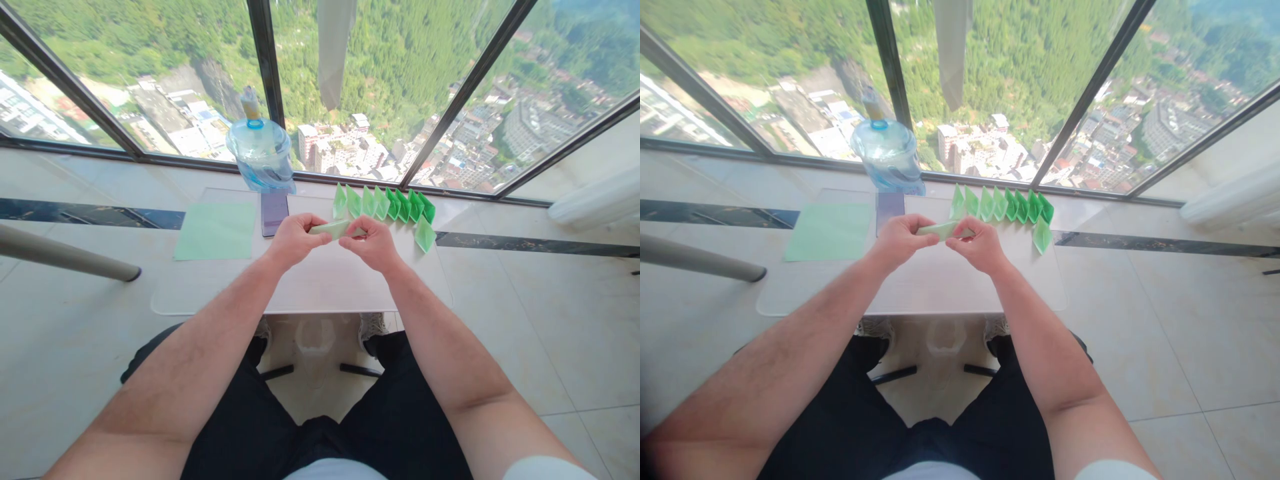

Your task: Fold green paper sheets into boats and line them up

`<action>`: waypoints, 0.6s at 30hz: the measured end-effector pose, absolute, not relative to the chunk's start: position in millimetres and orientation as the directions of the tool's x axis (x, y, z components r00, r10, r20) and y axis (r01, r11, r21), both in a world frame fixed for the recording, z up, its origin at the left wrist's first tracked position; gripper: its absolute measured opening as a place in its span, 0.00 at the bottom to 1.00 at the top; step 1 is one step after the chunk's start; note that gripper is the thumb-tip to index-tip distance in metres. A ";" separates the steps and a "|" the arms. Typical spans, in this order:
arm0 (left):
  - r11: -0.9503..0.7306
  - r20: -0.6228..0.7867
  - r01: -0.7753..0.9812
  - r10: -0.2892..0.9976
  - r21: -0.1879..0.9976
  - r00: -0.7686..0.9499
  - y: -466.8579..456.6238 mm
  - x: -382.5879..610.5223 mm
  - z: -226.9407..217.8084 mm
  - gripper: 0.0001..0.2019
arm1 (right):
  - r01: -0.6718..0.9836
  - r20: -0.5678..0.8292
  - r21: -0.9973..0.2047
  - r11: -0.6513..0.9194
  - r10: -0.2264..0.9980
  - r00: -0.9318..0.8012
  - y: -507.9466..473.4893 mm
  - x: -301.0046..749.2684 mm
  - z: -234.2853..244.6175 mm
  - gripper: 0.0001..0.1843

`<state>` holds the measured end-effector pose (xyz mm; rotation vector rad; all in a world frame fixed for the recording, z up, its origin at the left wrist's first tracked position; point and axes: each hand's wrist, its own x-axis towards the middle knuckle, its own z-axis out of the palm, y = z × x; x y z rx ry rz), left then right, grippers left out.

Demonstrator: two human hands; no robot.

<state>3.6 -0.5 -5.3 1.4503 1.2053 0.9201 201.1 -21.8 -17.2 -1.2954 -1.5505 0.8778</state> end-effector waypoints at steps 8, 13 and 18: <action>-0.185 0.134 0.364 0.978 0.913 0.162 -3.4 5.5 -8.8 0.12 | 0.367 0.279 -0.894 0.256 0.960 0.010 -19.8 199.8 -16.9 0.21; -0.236 0.179 0.371 0.967 0.898 0.181 -6.6 5.5 -6.6 0.13 | 0.398 0.279 -0.880 0.258 0.960 -0.006 -24.2 201.1 -10.1 0.12; -0.266 0.216 0.334 0.960 0.905 0.177 -8.7 5.9 -7.2 0.15 | 0.413 0.279 -0.873 0.257 0.960 -0.010 -25.8 199.9 -8.1 0.10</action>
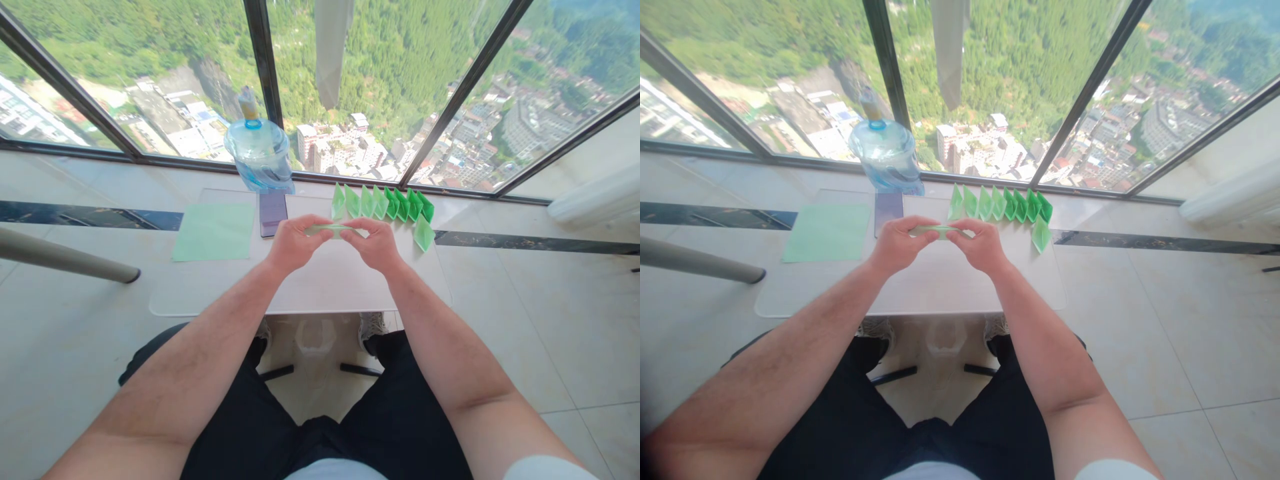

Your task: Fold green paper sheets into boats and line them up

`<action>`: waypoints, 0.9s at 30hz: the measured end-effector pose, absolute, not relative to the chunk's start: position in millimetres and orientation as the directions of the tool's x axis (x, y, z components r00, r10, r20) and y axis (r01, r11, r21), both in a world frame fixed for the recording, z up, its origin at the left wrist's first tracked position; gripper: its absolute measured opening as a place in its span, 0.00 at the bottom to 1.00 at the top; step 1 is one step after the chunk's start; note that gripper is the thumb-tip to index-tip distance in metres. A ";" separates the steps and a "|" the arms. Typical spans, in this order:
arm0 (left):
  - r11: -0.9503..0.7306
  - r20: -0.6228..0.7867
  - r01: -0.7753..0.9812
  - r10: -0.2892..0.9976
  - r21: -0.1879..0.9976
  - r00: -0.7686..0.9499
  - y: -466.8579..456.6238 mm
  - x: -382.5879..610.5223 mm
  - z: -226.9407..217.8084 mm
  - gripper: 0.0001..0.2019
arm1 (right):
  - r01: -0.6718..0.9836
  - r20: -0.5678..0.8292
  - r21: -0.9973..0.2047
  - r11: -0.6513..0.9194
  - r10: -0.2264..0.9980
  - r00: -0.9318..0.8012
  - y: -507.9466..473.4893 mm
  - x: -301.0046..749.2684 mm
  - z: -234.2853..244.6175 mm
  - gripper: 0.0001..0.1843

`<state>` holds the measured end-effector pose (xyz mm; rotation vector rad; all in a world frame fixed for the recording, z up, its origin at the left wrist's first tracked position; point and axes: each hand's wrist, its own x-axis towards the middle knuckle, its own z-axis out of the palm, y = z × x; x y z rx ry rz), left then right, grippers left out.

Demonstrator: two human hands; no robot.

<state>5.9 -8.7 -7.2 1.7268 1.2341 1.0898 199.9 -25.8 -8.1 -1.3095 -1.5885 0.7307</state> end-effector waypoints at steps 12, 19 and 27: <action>-0.182 0.146 0.337 0.981 0.924 0.129 -3.3 3.7 -6.7 0.12 | 0.464 0.292 -0.848 0.254 0.956 0.011 -26.2 199.2 -7.2 0.10; -0.181 0.141 0.320 0.980 0.930 0.143 -6.4 5.3 -6.0 0.11 | 0.492 0.276 -0.831 0.261 0.960 -0.043 -29.7 195.6 -7.0 0.12; -0.152 0.135 0.246 0.987 0.957 0.086 -7.7 8.5 -7.0 0.11 | 0.475 0.266 -0.844 0.247 0.964 -0.028 -30.9 193.3 -8.2 0.12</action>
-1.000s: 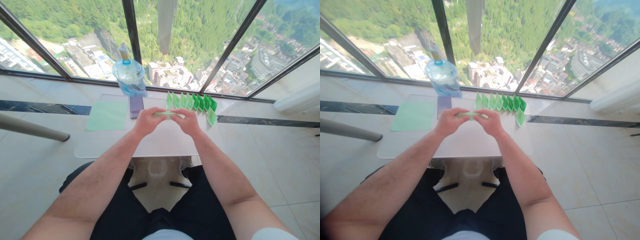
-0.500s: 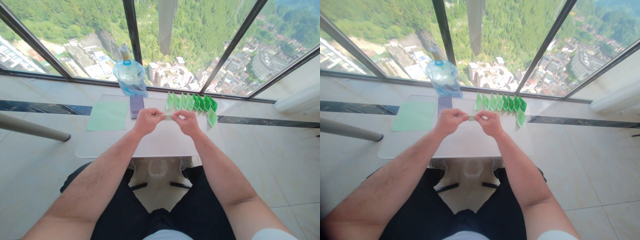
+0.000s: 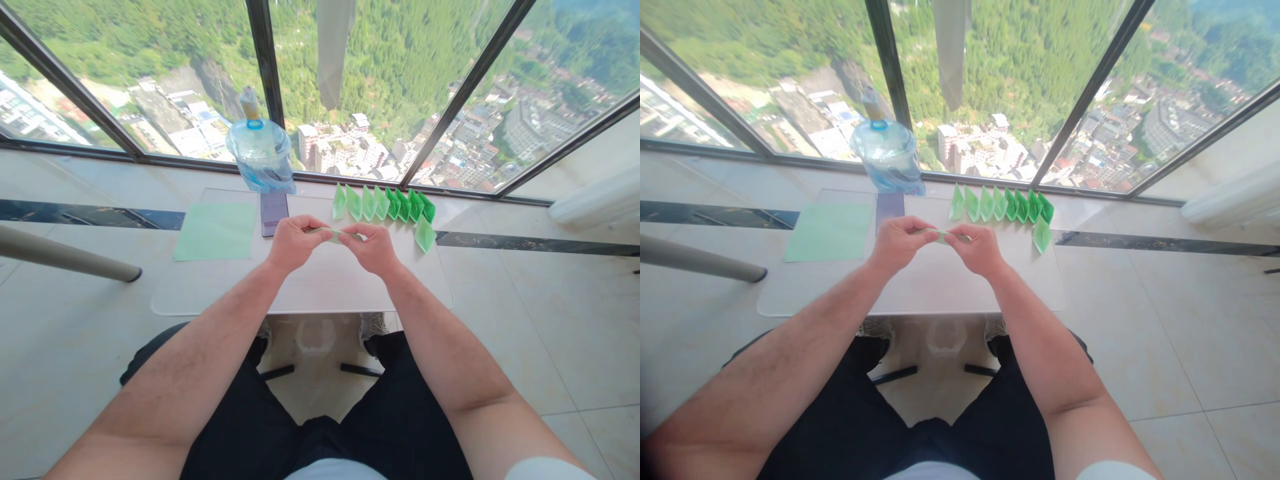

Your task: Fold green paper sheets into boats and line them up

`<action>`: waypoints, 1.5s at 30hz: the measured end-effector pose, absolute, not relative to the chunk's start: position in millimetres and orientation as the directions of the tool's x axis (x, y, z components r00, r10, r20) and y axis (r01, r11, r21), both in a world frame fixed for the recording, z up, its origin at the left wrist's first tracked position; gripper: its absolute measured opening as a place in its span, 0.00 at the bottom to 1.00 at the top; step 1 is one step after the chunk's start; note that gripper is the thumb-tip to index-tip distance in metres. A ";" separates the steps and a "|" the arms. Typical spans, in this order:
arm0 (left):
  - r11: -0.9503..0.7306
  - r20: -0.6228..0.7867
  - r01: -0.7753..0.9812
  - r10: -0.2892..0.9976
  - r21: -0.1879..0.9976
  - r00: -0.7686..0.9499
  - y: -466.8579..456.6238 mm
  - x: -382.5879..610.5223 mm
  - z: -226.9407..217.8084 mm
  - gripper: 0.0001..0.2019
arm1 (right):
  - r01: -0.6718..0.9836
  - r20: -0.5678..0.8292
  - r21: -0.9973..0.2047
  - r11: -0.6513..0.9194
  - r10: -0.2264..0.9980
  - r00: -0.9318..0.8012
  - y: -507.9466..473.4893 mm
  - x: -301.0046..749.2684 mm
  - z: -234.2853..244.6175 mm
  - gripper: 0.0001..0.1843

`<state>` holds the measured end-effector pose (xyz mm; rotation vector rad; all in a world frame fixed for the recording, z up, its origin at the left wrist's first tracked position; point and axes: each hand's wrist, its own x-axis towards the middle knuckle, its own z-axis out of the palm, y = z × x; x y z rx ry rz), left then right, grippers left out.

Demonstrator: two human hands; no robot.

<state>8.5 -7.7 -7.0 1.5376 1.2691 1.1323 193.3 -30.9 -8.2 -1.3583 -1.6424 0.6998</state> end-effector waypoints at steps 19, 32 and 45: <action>-0.087 0.086 0.052 0.996 0.995 0.016 -5.9 10.5 -13.7 0.10 | 0.462 0.238 -0.865 0.196 0.971 0.033 -29.1 193.4 -5.3 0.11; -0.289 0.197 0.501 0.953 0.816 0.230 -0.9 -4.2 -12.8 0.08 | 0.537 0.191 -0.825 0.173 0.981 -0.022 -29.2 196.7 -11.4 0.09; -0.373 0.305 0.473 0.927 0.798 0.216 -12.7 4.5 -8.8 0.06 | 0.508 0.319 -0.806 0.302 0.946 -0.057 -33.0 194.3 -12.7 0.11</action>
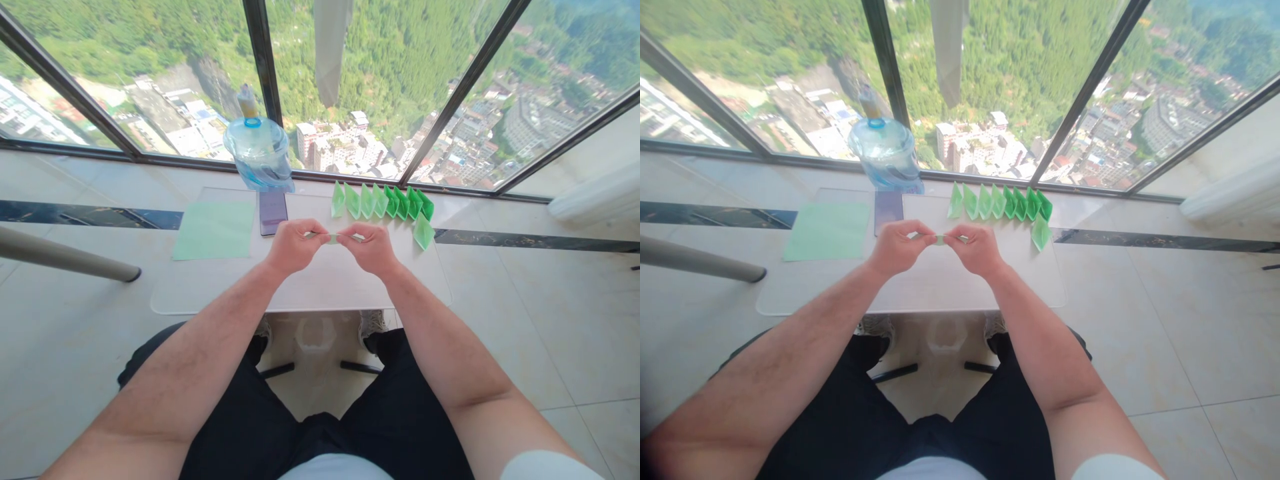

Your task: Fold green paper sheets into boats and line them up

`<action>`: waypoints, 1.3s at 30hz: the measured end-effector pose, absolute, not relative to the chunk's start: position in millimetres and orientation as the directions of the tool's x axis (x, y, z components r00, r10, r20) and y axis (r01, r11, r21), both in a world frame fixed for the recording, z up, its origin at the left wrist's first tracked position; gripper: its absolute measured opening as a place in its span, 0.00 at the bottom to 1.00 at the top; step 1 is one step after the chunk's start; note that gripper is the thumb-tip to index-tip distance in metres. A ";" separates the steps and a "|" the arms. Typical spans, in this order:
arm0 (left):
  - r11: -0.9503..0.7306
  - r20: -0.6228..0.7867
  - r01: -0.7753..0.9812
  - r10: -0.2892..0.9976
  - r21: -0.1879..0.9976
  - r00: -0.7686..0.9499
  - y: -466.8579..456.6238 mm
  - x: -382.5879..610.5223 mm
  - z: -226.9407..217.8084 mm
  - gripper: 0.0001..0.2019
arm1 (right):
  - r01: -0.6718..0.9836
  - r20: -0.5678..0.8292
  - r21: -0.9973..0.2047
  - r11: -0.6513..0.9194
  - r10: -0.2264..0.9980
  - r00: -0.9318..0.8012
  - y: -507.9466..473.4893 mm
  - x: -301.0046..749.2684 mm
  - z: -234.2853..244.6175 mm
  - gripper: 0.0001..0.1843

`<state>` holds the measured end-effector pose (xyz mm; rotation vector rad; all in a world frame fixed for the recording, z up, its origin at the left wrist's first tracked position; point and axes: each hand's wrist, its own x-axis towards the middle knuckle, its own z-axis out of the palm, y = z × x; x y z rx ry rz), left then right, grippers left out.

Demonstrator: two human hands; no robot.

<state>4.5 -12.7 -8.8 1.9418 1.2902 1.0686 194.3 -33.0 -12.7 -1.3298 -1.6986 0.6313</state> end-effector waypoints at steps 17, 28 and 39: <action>0.137 -0.181 0.196 0.957 0.971 0.228 4.7 -5.2 -17.4 0.12 | 0.447 0.018 -0.892 0.061 0.995 -0.100 -25.0 200.2 -18.6 0.19; 0.338 -0.320 -0.085 0.931 0.937 0.174 6.5 -3.4 -12.7 0.19 | 0.608 0.109 -0.791 0.072 0.994 0.025 -28.1 199.2 -25.2 0.16; 0.097 -0.099 0.268 0.995 0.959 -0.005 6.1 2.3 -26.4 0.13 | 0.646 0.351 -0.678 0.349 0.927 -0.133 -34.6 194.8 -23.6 0.11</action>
